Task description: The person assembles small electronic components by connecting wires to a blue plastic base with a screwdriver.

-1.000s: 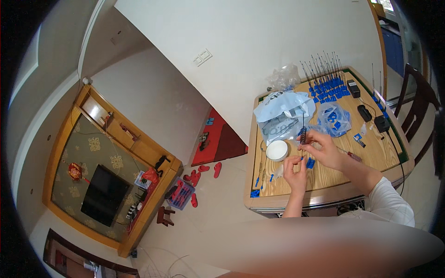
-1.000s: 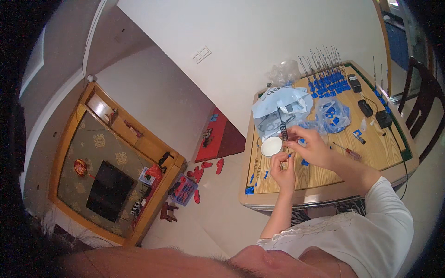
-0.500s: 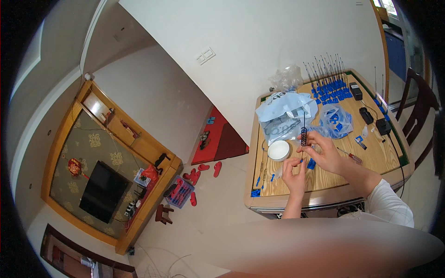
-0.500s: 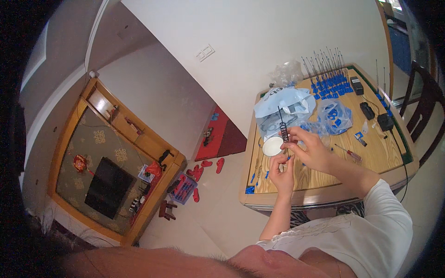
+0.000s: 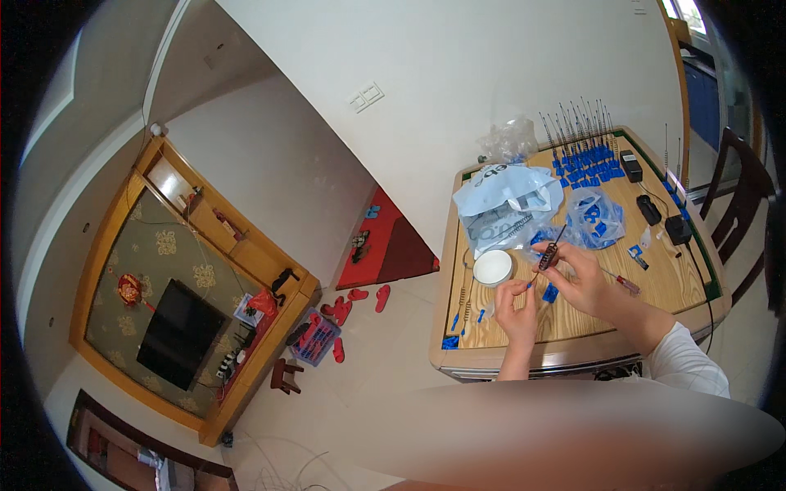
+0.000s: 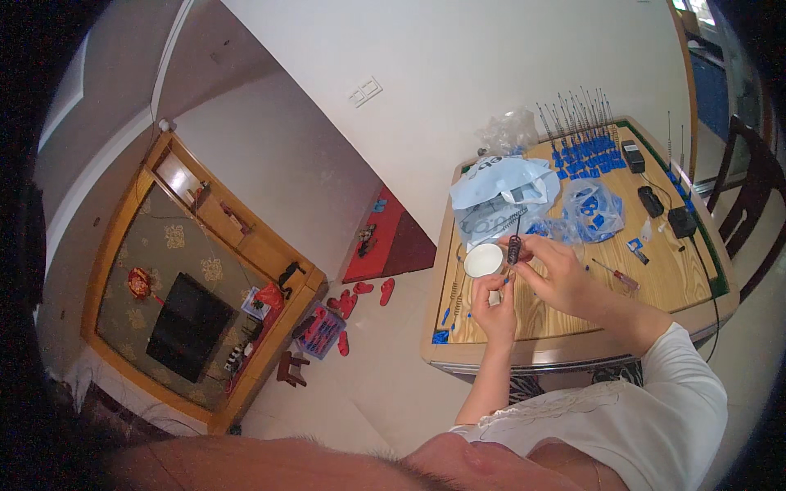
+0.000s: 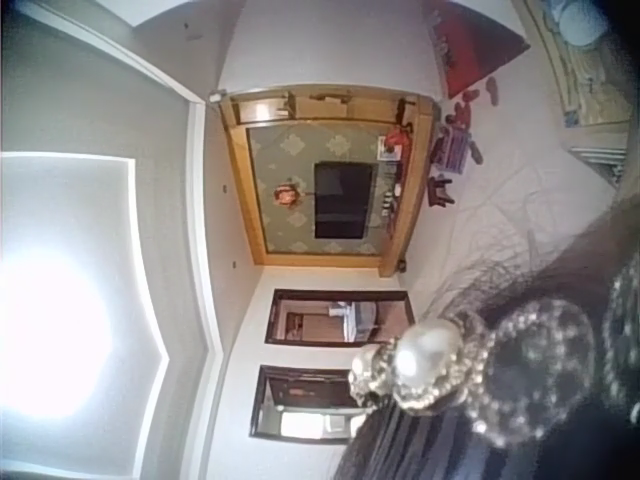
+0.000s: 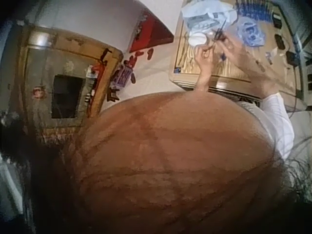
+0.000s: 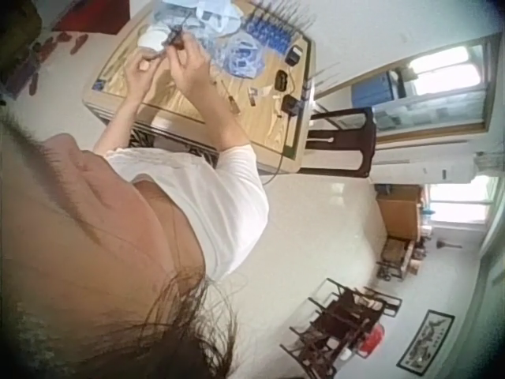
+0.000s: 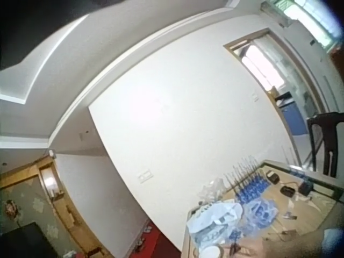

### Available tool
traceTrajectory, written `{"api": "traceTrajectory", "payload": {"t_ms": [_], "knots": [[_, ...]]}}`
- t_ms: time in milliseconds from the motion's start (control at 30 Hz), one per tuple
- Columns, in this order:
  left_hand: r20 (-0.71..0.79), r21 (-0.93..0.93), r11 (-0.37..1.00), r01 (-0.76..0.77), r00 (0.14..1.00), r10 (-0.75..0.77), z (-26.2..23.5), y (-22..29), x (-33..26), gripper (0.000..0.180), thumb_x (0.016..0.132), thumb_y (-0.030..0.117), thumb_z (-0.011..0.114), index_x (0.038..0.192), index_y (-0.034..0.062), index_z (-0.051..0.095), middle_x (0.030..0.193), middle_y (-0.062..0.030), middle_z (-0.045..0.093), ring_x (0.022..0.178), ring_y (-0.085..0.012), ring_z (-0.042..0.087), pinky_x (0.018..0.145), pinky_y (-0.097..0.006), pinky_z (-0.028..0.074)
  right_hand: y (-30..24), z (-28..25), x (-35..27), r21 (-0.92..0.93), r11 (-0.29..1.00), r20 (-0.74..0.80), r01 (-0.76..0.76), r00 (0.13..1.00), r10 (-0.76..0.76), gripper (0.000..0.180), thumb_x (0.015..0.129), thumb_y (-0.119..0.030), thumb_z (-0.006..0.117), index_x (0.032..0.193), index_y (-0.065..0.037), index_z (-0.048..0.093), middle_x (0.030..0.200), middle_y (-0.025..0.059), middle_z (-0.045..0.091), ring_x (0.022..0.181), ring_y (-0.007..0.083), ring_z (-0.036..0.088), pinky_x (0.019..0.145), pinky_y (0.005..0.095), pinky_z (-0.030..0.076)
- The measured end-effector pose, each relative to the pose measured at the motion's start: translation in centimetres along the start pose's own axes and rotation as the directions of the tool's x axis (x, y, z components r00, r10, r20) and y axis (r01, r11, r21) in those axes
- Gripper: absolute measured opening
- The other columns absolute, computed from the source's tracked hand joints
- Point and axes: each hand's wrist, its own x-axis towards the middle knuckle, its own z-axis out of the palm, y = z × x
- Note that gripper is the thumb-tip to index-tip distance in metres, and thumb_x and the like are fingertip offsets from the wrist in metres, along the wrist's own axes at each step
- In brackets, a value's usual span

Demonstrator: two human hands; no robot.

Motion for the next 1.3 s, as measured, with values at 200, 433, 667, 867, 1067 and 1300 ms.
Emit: {"api": "traceTrajectory", "payload": {"t_ms": [200,433,667,867,1067,1300], "knots": [[0.018,0.056,0.998,-0.019,1.000,0.018,-0.1,-0.1,0.1,0.016,0.071,-0.008,0.067,0.078,0.0013,0.056,0.082,-0.0104,0.058,0.077,-0.0213,0.058,0.070,-0.030,0.047,-0.7,-0.2,-0.4,-0.061,0.998,0.028,0.022,0.999,-0.021,0.035,0.076,0.003,0.063,0.110,-0.002,0.056,0.095,0.0104,0.063,0.079,0.0205,0.063,0.069,0.0297,0.051],[0.026,0.072,0.996,-0.052,0.998,0.050,-0.5,-0.4,-0.1,0.015,0.071,-0.008,0.065,0.079,0.0006,0.057,0.084,-0.0117,0.058,0.080,-0.0244,0.058,0.072,-0.032,0.047,0.5,0.1,-1.6,0.053,0.999,0.068,-0.002,0.998,-0.001,0.028,0.076,0.000,0.066,0.103,-0.004,0.060,0.093,0.0095,0.063,0.079,0.0196,0.064,0.068,0.0287,0.051],[0.006,0.083,0.995,-0.054,0.999,0.054,-0.7,0.2,-0.1,0.015,0.070,-0.008,0.066,0.079,0.0006,0.059,0.084,-0.0112,0.059,0.081,-0.0238,0.058,0.072,-0.032,0.047,-0.2,0.0,-2.0,0.084,0.992,0.047,0.091,0.994,-0.095,0.024,0.073,0.003,0.065,0.096,-0.001,0.060,0.082,0.0097,0.063,0.072,0.0191,0.062,0.063,0.0282,0.048],[-0.021,0.065,0.997,-0.028,0.999,0.029,-0.9,1.2,-0.1,0.016,0.069,-0.010,0.067,0.075,0.0005,0.057,0.080,-0.0104,0.058,0.076,-0.0207,0.057,0.069,-0.029,0.045,1.4,0.2,-3.2,0.083,0.985,0.014,0.149,0.988,-0.151,0.025,0.074,0.003,0.063,0.098,-0.004,0.058,0.081,0.0092,0.063,0.071,0.0224,0.062,0.062,0.0302,0.049],[-0.036,0.057,0.997,-0.050,0.998,0.052,-1.1,0.7,-0.4,0.017,0.067,-0.011,0.066,0.073,0.0017,0.057,0.075,-0.0088,0.059,0.072,-0.0205,0.057,0.066,-0.029,0.046,2.2,0.7,-3.7,0.104,0.968,-0.023,0.230,0.973,-0.229,0.027,0.074,0.004,0.062,0.099,-0.004,0.056,0.083,0.0105,0.063,0.070,0.0234,0.062,0.061,0.0318,0.050],[-0.039,0.081,0.991,-0.104,0.993,0.107,-1.2,0.5,-0.2,0.018,0.066,-0.012,0.067,0.073,0.0017,0.057,0.076,-0.0090,0.059,0.070,-0.0210,0.056,0.065,-0.030,0.046,2.3,1.0,-3.6,0.117,0.960,0.017,0.255,0.966,-0.259,0.031,0.071,0.005,0.063,0.099,-0.003,0.055,0.088,0.0118,0.063,0.072,0.0258,0.062,0.063,0.0328,0.050]]}}
